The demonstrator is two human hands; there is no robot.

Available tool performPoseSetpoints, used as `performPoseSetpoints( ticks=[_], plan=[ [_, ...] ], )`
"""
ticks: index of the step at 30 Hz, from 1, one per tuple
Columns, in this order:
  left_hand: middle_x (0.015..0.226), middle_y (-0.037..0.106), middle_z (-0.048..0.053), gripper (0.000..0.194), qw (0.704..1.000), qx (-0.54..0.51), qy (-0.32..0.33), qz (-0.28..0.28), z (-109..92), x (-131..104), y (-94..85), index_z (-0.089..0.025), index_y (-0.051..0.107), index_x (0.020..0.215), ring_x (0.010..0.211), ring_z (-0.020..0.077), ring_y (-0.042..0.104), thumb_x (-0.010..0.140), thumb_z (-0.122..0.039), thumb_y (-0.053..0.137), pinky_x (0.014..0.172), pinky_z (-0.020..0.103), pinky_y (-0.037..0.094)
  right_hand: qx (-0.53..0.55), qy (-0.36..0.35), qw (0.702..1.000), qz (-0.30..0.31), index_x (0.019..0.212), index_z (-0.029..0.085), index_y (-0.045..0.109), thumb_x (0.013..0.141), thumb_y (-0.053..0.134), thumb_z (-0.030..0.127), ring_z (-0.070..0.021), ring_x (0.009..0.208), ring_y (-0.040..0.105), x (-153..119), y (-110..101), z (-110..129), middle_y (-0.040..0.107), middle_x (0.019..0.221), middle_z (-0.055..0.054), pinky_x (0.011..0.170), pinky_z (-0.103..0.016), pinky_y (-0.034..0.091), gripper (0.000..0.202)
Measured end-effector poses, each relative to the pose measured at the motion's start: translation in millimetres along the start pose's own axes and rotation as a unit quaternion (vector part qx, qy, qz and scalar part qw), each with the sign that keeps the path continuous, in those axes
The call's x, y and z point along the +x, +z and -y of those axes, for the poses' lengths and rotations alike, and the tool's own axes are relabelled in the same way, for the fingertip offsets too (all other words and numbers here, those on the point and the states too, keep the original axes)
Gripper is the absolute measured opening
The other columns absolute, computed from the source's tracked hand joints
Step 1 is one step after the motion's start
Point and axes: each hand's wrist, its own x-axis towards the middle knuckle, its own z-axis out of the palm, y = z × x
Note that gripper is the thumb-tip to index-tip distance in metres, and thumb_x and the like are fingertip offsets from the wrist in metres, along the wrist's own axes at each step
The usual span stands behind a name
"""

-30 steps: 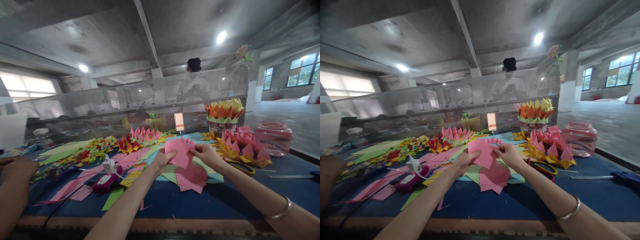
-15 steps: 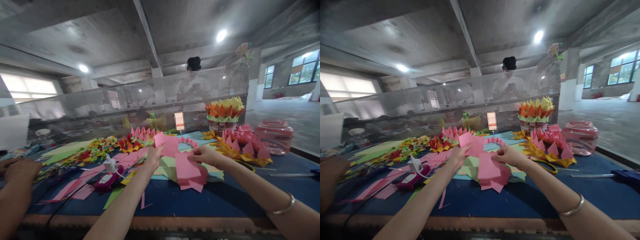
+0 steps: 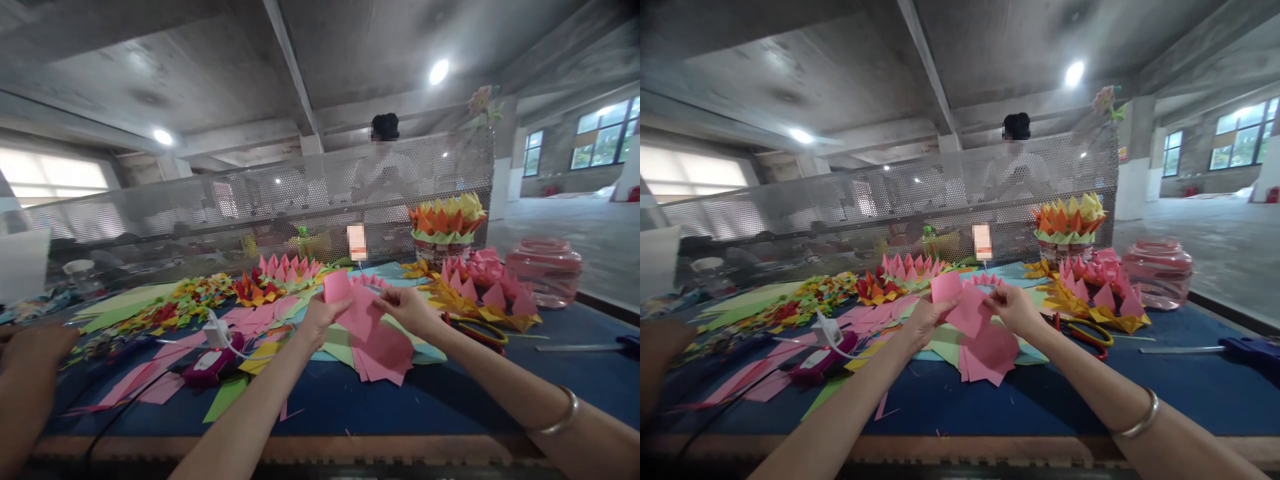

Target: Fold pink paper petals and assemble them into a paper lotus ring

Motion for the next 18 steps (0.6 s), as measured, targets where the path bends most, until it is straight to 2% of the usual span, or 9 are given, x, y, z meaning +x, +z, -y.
performPoseSetpoints(
  ticks=[4, 8, 13, 15, 18],
  plan=[
    [0.078, 0.070, 0.010, 0.039, 0.999, 0.003, -0.042, 0.002, -5.2, -4.7, 2.1, -0.012, 0.069, 0.083, 0.065, 0.0204, 0.065, 0.051, -0.031, 0.081, 0.057, 0.029, 0.052, -0.037, -0.004, 0.999, -0.021, 0.060, 0.016, 0.060, 0.076, 0.052, 0.037, -0.0108, 0.052, 0.041, -0.4, -4.7, 2.0, 0.050, 0.052, 0.001, 0.049, -0.023, 0.028, 0.028],
    [0.072, 0.069, 0.010, 0.040, 0.997, 0.021, -0.069, 0.038, -6.9, -7.3, 2.4, -0.011, 0.069, 0.082, 0.062, 0.0205, 0.064, 0.053, -0.036, 0.080, 0.057, 0.029, 0.052, -0.021, -0.016, 0.999, -0.024, 0.063, 0.016, 0.062, 0.075, 0.051, 0.032, -0.0128, 0.056, 0.047, 0.5, -5.9, 1.4, 0.054, 0.056, 0.000, 0.053, -0.024, 0.034, 0.023],
    [0.075, 0.069, 0.010, 0.036, 0.997, 0.077, -0.013, 0.027, -1.4, -2.7, -0.7, -0.011, 0.069, 0.078, 0.065, 0.0199, 0.064, 0.053, -0.035, 0.079, 0.056, 0.026, 0.050, 0.035, -0.001, 0.999, 0.002, 0.070, 0.016, 0.067, 0.076, 0.052, 0.037, -0.0157, 0.060, 0.052, 1.0, -2.8, -1.4, 0.060, 0.061, -0.001, 0.055, -0.025, 0.038, 0.026],
    [0.074, 0.069, 0.009, 0.032, 0.994, 0.111, 0.025, -0.009, -0.1, 1.4, -3.5, -0.010, 0.070, 0.076, 0.063, 0.0189, 0.063, 0.055, -0.033, 0.077, 0.054, 0.024, 0.049, 0.089, 0.004, 0.996, 0.018, 0.076, 0.016, 0.068, 0.076, 0.053, 0.038, -0.0173, 0.066, 0.057, 1.6, -2.4, -1.3, 0.064, 0.068, -0.002, 0.059, -0.026, 0.042, 0.026],
    [0.070, 0.069, 0.008, 0.025, 0.978, 0.156, 0.077, -0.117, -1.4, 9.8, -10.0, -0.010, 0.070, 0.073, 0.060, 0.0176, 0.061, 0.057, -0.029, 0.073, 0.051, 0.022, 0.045, 0.138, 0.013, 0.990, 0.023, 0.076, 0.015, 0.066, 0.074, 0.056, 0.037, -0.0179, 0.069, 0.060, 3.6, -3.8, -1.5, 0.066, 0.072, -0.004, 0.063, -0.027, 0.045, 0.024]
  ],
)
